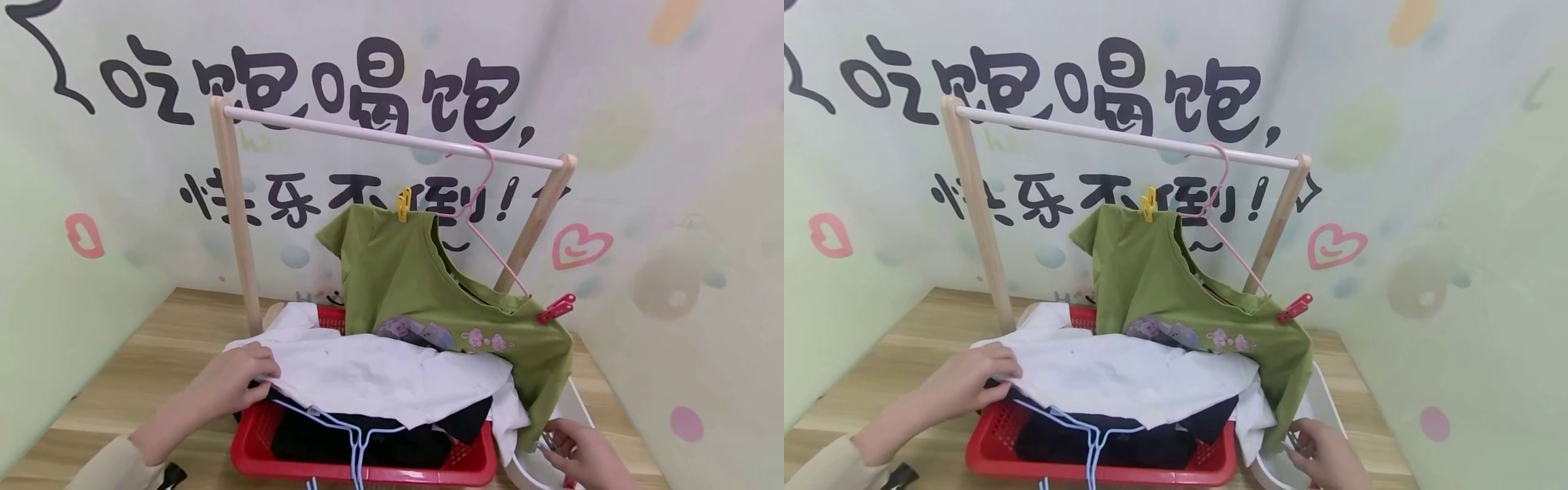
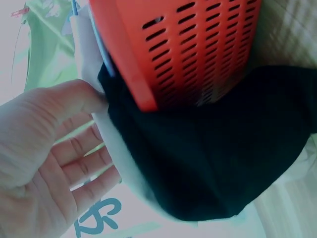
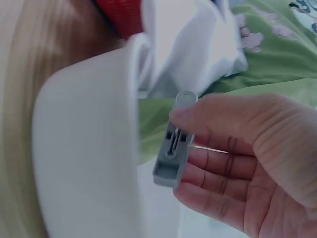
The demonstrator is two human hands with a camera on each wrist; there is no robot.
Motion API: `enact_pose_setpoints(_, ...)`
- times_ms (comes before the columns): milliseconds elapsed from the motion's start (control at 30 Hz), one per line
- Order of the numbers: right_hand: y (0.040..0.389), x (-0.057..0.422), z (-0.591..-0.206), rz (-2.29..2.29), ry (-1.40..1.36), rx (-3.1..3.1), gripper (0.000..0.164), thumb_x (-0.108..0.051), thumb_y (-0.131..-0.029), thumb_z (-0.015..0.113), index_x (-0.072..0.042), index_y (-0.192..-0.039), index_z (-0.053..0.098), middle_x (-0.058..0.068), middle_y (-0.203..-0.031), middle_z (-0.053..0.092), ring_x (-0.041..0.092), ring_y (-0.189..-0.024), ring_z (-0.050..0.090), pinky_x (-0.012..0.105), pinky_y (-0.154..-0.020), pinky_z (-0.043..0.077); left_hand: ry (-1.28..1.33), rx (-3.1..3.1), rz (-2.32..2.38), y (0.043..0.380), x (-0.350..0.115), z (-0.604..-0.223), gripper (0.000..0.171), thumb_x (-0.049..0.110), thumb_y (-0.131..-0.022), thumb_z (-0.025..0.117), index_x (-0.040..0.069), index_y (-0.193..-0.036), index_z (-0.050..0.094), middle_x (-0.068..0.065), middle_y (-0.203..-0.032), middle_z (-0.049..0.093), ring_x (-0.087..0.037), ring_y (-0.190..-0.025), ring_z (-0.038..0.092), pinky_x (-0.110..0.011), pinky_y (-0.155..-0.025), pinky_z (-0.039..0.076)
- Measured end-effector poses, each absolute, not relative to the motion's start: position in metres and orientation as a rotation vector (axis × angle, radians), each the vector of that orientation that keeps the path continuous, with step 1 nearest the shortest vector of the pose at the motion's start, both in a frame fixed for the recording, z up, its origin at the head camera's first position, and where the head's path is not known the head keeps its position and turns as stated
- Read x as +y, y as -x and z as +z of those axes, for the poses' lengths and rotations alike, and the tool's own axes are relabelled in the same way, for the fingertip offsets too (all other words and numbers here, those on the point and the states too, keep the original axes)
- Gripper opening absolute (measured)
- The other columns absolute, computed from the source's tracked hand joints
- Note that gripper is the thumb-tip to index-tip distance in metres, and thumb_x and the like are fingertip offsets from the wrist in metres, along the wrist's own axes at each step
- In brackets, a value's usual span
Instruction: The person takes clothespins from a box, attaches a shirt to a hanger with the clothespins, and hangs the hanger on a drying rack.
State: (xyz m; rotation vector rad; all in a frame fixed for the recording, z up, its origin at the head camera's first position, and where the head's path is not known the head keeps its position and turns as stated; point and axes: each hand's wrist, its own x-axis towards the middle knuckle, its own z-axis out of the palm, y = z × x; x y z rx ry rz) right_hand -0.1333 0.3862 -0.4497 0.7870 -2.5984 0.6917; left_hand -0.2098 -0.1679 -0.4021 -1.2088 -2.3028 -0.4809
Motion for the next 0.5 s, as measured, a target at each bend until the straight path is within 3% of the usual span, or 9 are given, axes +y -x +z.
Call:
enact_pose_setpoints(167,0.126,0.379,-0.431,0.811,-0.755,-2.636,0.028,0.008,-0.066,0.074,-0.002,-0.087,0.06,-0.018,-0.07,0.052,-0.007,-0.061,0.048,0.012,-0.046,0.042,1.254,-2.248,-0.567,0.214,-0.174,-0.395,0.024,-0.001,-0.065,0.078,0.014,-0.079,0.067,0.006,-0.079,0.057,-0.009,-0.071,0.052,-0.024,-0.059,0.047)
enact_pose_setpoints(267,0.123,0.372,-0.42,0.854,-0.719,-2.667,0.027,0.007,-0.069,0.074,-0.001,-0.09,0.06,-0.017,-0.072,0.053,-0.006,-0.062,0.049,0.015,-0.046,0.045,1.254,-2.202,-0.605,0.215,-0.176,-0.391,0.006,0.018,-0.087,0.068,0.014,-0.082,0.067,0.006,-0.082,0.057,-0.008,-0.071,0.052,-0.02,-0.062,0.046)
enact_pose_setpoints(333,0.121,0.366,-0.413,0.863,-0.685,-2.689,0.027,0.005,-0.07,0.074,-0.001,-0.092,0.06,-0.017,-0.072,0.054,-0.006,-0.063,0.05,0.017,-0.046,0.047,1.235,-2.183,-0.612,0.216,-0.176,-0.389,0.026,0.032,-0.095,0.053,0.014,-0.083,0.067,0.007,-0.083,0.057,-0.007,-0.072,0.052,-0.018,-0.064,0.046)
enact_pose_setpoints(400,0.12,0.36,-0.407,0.855,-0.659,-2.69,0.028,0.005,-0.07,0.075,-0.002,-0.093,0.06,-0.016,-0.073,0.055,-0.005,-0.064,0.051,0.018,-0.047,0.048,1.203,-2.173,-0.602,0.216,-0.175,-0.388,0.044,0.041,-0.097,0.035,0.014,-0.083,0.066,0.006,-0.083,0.058,-0.007,-0.072,0.053,-0.019,-0.064,0.047)
enact_pose_setpoints(500,0.118,0.349,-0.399,0.829,-0.634,-2.671,0.03,0.004,-0.07,0.076,-0.003,-0.095,0.061,-0.016,-0.075,0.057,-0.004,-0.066,0.053,0.016,-0.05,0.049,1.152,-2.169,-0.594,0.215,-0.173,-0.386,0.043,0.041,-0.097,0.037,0.013,-0.084,0.066,0.004,-0.084,0.059,-0.01,-0.072,0.056,-0.024,-0.063,0.051)
